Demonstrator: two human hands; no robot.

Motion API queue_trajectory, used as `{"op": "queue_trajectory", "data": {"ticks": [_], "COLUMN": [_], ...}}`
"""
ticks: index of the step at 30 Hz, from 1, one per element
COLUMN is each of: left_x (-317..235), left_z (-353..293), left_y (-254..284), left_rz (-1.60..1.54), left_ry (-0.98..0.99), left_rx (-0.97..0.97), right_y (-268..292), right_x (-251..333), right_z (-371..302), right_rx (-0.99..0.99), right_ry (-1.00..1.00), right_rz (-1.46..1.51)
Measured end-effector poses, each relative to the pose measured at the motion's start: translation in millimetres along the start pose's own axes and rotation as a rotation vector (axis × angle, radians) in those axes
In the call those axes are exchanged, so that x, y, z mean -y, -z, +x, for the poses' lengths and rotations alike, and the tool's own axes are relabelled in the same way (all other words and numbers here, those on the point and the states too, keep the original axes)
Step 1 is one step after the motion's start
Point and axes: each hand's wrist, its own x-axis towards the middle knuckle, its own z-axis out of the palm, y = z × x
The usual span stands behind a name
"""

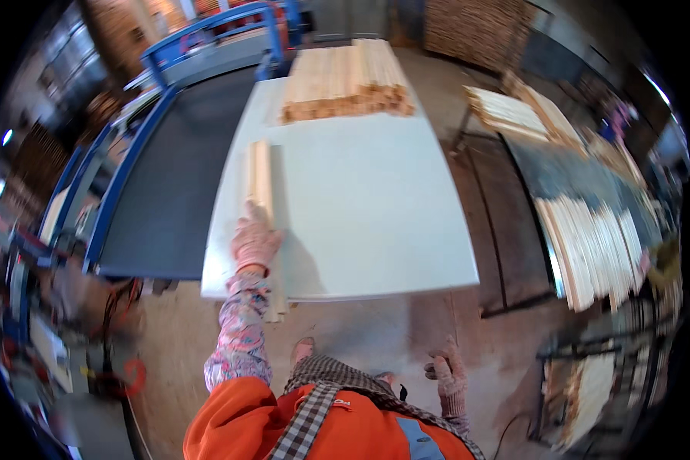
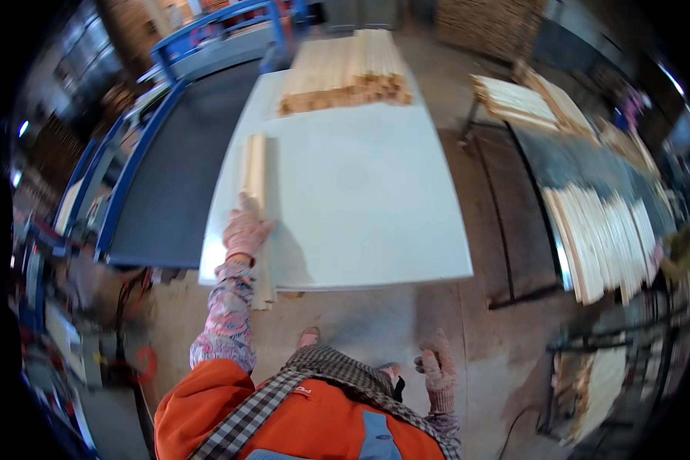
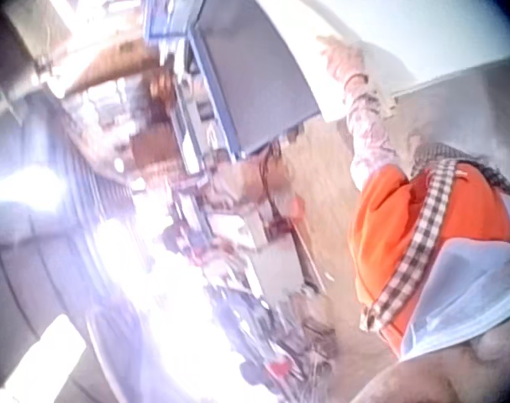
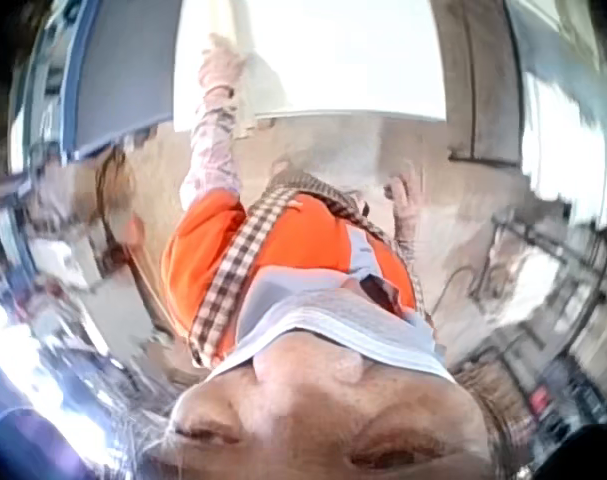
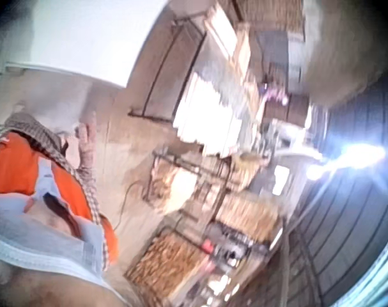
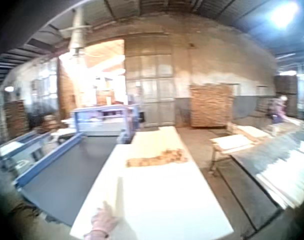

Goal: The person stacks light-colored wooden planks on a conveyor belt and a metal table in a workshop. They repeatedly pick up bundles of planks, align them, and place them into neat piles, occasionally moving between the conveyor and the table.

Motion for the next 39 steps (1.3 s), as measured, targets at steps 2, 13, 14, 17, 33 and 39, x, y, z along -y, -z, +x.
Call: {"op": "queue_trajectory", "data": {"ticks": [2,13,14,17,33,39], "left_x": [-1,230,252,319,608,422], "left_z": [-6,99,117,183,352,365], "left_y": [10,54,50,55,35,119], "left_rz": [-0.047,0.153,0.104,0.048,0.499,0.072], "left_ry": [0.035,-0.107,-0.067,0.067,0.012,-0.283], "left_rx": [0.068,-0.151,-0.171,-0.214,-0.770,-0.959], "right_y": [2,-219,-246,-317,-414,-304], "right_x": [18,70,69,61,97,54], "right_z": [25,71,75,78,74,36], "right_rx": [0.053,0.057,0.044,-0.008,-0.108,-0.294], "right_ry": [0.073,0.416,0.461,0.405,0.170,-0.145], "right_rz": [-0.063,-0.115,-0.177,-0.214,-0.346,0.236]}}
